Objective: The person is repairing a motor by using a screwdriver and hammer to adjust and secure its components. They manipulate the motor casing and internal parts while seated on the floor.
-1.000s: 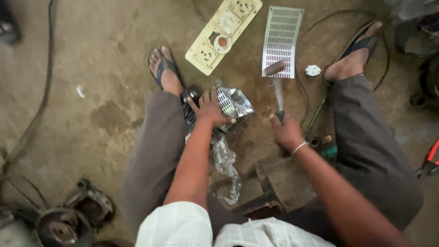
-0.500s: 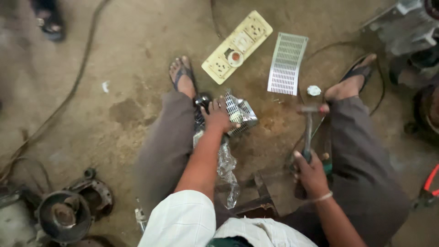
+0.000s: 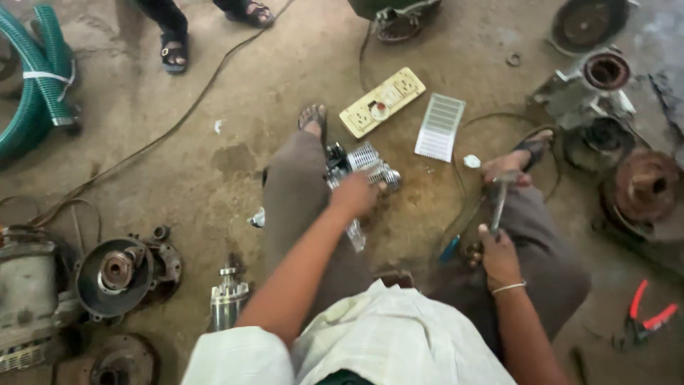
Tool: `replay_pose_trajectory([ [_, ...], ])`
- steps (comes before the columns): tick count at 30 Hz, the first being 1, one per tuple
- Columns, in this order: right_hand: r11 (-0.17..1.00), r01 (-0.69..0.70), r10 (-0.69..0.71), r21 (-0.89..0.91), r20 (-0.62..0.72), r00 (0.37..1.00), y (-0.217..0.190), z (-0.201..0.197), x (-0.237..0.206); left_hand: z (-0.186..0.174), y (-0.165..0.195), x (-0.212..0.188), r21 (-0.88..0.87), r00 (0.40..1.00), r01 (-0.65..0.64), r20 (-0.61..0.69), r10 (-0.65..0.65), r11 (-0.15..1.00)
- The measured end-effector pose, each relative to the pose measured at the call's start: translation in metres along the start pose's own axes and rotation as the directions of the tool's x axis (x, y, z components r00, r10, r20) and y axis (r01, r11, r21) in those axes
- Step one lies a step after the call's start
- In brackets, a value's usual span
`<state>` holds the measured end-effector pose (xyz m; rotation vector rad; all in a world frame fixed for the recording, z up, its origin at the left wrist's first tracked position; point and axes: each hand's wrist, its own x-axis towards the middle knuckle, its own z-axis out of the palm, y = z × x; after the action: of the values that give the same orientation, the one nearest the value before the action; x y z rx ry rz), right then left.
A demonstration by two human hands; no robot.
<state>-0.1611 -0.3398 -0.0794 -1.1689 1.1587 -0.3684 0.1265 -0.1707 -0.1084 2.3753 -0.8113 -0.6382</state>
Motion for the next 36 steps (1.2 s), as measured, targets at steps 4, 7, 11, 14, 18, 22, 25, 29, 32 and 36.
replay_pose_trajectory([
  [4,0.954,0.276,-0.267,0.115,-0.09,0.959,-0.017,-0.012,-0.046,-0.063,0.004,-0.009,-0.04,0.953,-0.272,-0.147,0.263,0.961],
  [7,0.922,0.307,-0.289,0.236,-0.108,0.951,-0.027,-0.007,-0.045,-0.073,0.015,0.016,0.105,0.977,-0.2,-0.058,0.207,0.974],
  [11,0.865,0.354,-0.325,0.355,-0.139,0.935,-0.015,0.022,-0.003,-0.035,0.017,0.059,0.291,0.982,-0.02,0.184,-0.036,0.956],
  [14,0.985,0.095,-0.055,0.141,-0.259,0.964,0.015,0.055,0.035,0.0,0.005,0.091,0.469,0.923,0.036,0.323,-0.209,0.883],
  [18,0.869,-0.041,-0.068,-0.493,-0.203,0.977,0.063,0.097,0.074,0.045,-0.016,0.124,0.593,0.835,0.09,0.393,-0.385,0.8],
  [22,0.763,-0.166,0.149,-0.625,-0.08,0.986,0.091,0.122,0.101,0.088,-0.028,0.135,0.561,0.894,0.128,0.292,-0.34,0.818],
  [25,0.716,0.046,0.019,-0.696,0.086,0.996,0.104,0.127,0.106,0.114,-0.04,0.128,0.526,0.936,0.195,0.152,-0.317,0.828],
  [29,0.734,0.277,-0.228,-0.62,0.159,0.961,0.101,0.139,0.1,0.129,-0.049,0.124,0.558,0.986,0.159,-0.049,-0.158,0.815],
  [32,0.732,0.241,-0.229,-0.637,0.103,0.968,0.094,0.147,0.107,0.13,-0.048,0.128,0.556,0.981,0.17,-0.02,-0.192,0.814],
  [36,0.644,0.063,-0.081,-0.762,0.014,0.997,0.092,0.142,0.127,0.125,-0.043,0.129,0.519,0.954,0.197,0.094,-0.284,0.832],
])
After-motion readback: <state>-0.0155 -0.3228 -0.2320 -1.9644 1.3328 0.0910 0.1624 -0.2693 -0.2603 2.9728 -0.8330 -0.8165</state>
